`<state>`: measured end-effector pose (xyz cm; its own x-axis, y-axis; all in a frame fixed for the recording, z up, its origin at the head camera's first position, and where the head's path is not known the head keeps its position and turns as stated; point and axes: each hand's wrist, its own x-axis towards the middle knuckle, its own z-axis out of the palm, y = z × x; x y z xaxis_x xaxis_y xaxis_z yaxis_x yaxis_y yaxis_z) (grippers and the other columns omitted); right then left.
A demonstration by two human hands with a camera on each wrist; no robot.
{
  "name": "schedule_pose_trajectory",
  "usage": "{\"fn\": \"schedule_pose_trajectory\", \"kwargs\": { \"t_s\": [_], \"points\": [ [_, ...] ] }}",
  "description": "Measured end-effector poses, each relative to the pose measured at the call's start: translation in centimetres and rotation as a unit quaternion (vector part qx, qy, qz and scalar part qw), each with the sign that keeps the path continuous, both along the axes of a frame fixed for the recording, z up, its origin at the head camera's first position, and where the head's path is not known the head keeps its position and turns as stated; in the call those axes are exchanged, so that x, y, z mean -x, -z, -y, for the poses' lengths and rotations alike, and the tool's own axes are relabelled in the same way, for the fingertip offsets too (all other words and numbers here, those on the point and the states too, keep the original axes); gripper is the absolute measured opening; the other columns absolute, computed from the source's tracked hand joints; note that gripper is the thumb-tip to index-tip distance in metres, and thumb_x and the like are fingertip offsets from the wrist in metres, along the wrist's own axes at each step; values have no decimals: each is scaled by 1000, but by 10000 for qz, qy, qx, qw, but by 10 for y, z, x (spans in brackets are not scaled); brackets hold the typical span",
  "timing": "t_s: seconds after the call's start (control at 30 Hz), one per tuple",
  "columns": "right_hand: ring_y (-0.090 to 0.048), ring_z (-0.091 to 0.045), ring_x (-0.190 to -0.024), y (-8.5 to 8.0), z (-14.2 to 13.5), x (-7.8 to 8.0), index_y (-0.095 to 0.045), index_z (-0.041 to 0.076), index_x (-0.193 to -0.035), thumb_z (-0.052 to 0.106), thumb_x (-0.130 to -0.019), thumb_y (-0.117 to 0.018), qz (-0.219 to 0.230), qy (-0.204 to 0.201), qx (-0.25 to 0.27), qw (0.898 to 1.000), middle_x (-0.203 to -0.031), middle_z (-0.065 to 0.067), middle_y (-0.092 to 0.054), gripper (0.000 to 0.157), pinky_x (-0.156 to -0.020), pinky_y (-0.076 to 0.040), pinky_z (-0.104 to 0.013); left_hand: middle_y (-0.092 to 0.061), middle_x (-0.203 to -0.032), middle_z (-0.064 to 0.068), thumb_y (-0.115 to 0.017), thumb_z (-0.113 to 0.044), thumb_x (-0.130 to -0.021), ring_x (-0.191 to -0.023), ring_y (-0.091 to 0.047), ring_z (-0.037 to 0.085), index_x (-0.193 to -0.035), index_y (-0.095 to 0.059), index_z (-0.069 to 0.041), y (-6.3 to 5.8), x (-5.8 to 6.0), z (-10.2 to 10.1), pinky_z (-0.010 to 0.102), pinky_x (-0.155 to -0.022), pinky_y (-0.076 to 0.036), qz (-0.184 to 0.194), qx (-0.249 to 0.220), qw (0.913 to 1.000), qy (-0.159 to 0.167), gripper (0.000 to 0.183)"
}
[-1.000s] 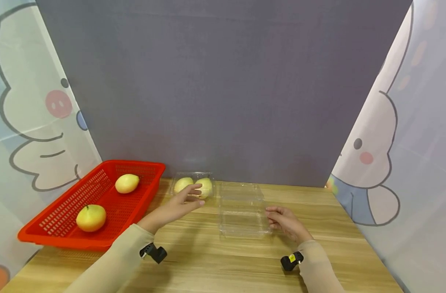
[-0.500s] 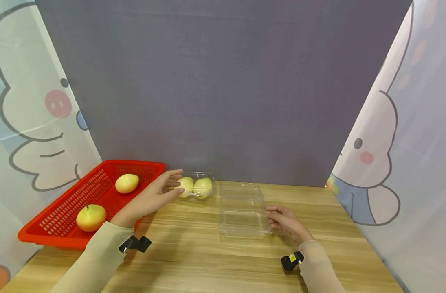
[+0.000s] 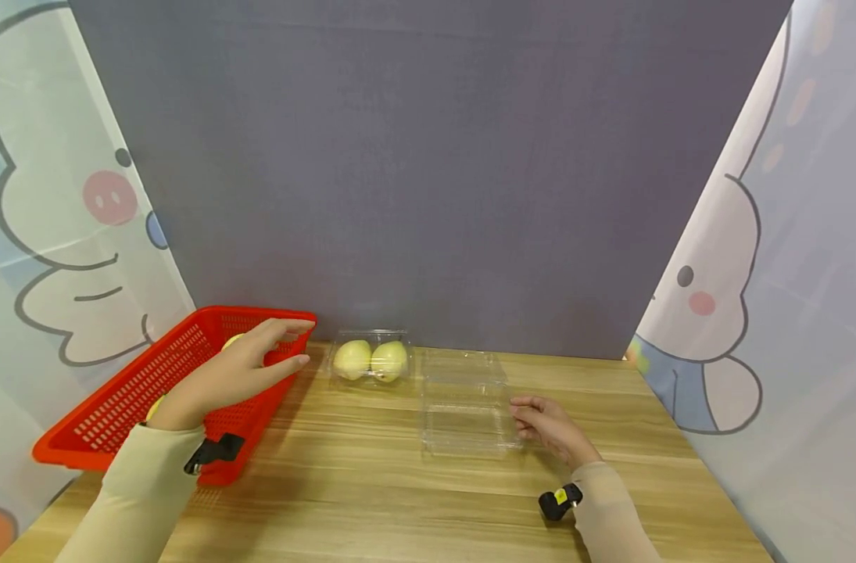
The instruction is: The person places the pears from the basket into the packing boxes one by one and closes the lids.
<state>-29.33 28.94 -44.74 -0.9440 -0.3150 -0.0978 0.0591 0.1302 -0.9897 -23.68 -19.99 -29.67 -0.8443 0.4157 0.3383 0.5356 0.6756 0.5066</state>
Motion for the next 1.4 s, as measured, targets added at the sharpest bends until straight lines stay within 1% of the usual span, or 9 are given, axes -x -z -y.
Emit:
{"fn": "schedule_pose_trajectory", "kwargs": {
  "t_s": [0.17,0.33,0.43,0.57,0.7,0.87,1.03,1.2,1.4],
  "points": [
    [-57,-10,-83,0,0,0,-30,-21,-141,13,-104,-53,-7,-6,-5,10000,-105,-10,-55,55,-69,-53,-21,-52,-141,9,-62,-36,-100,-128,-50,33,-143,-51,-9,-8,-5,18,56,-103,-42,-70,302,9993,-214,52],
    [-57,-10,-82,0,-1,0,-31,-21,-141,13,-104,-53,11,12,-13,10000,-104,-10,-55,55,-69,-53,-21,-56,-137,11,-63,-30,-100,-122,-54,36,-137,-55,-6,-10,-6,35,57,-100,-44,-215,440,9984,-282,45],
    [-57,-10,-82,0,-1,0,-31,-21,-141,13,-105,-53,10,11,-1,10000,-103,-10,-55,54,-69,-53,-21,-61,-130,12,-63,-27,-100,-117,-58,35,-134,-58,-6,-9,-6,46,58,-97,-47,-280,505,9976,-386,40],
    [-56,-9,-81,0,-1,0,-31,-20,-140,13,-105,-52,-10,-13,3,10000,-103,-10,-55,53,-69,-53,-21,-65,-123,9,-61,-28,-100,-111,-62,33,-132,-60,-8,-9,-4,64,56,-92,-50,-178,583,9960,-656,37],
    [-56,-9,-82,1,-2,1,-31,-20,-140,13,-105,-52,-31,-23,-12,10000,-104,-10,-55,53,-69,-53,-21,-67,-118,9,-62,-26,-100,-106,-64,30,-129,-62,-6,-9,-2,81,52,-87,-52,-127,834,9925,-884,35],
    [-56,-9,-81,1,-2,1,-31,-20,-140,13,-105,-52,-14,-13,-9,10000,-103,-10,-54,53,-68,-53,-21,-69,-109,10,-63,-22,-98,-98,-66,30,-125,-63,-2,-2,3,97,52,-84,-52,-71,1093,9888,-1010,34],
    [-56,-10,-82,0,0,0,-31,-21,-140,12,-105,-52,-26,-6,-10,10000,-103,-10,-54,52,-68,-53,-21,-70,-101,8,-64,-23,-97,-93,-66,29,-123,-63,-1,4,4,108,51,-80,-54,64,1240,9857,-1141,34],
    [-55,-10,-81,0,0,0,-30,-21,-140,13,-105,-51,-29,-37,-15,10000,-104,-11,-54,53,-68,-52,-21,-70,-93,7,-66,-20,-94,-86,-66,29,-118,-64,3,10,7,118,51,-76,-53,113,1421,9820,-1236,33],
    [-55,-10,-81,-1,1,-1,-31,-20,-140,13,-105,-52,-20,-28,-4,10000,-104,-11,-54,52,-68,-52,-21,-70,-92,11,-70,-18,-91,-83,-67,31,-114,-63,7,17,11,130,52,-75,-54,339,1567,9782,-1320,34]
  ]
}}
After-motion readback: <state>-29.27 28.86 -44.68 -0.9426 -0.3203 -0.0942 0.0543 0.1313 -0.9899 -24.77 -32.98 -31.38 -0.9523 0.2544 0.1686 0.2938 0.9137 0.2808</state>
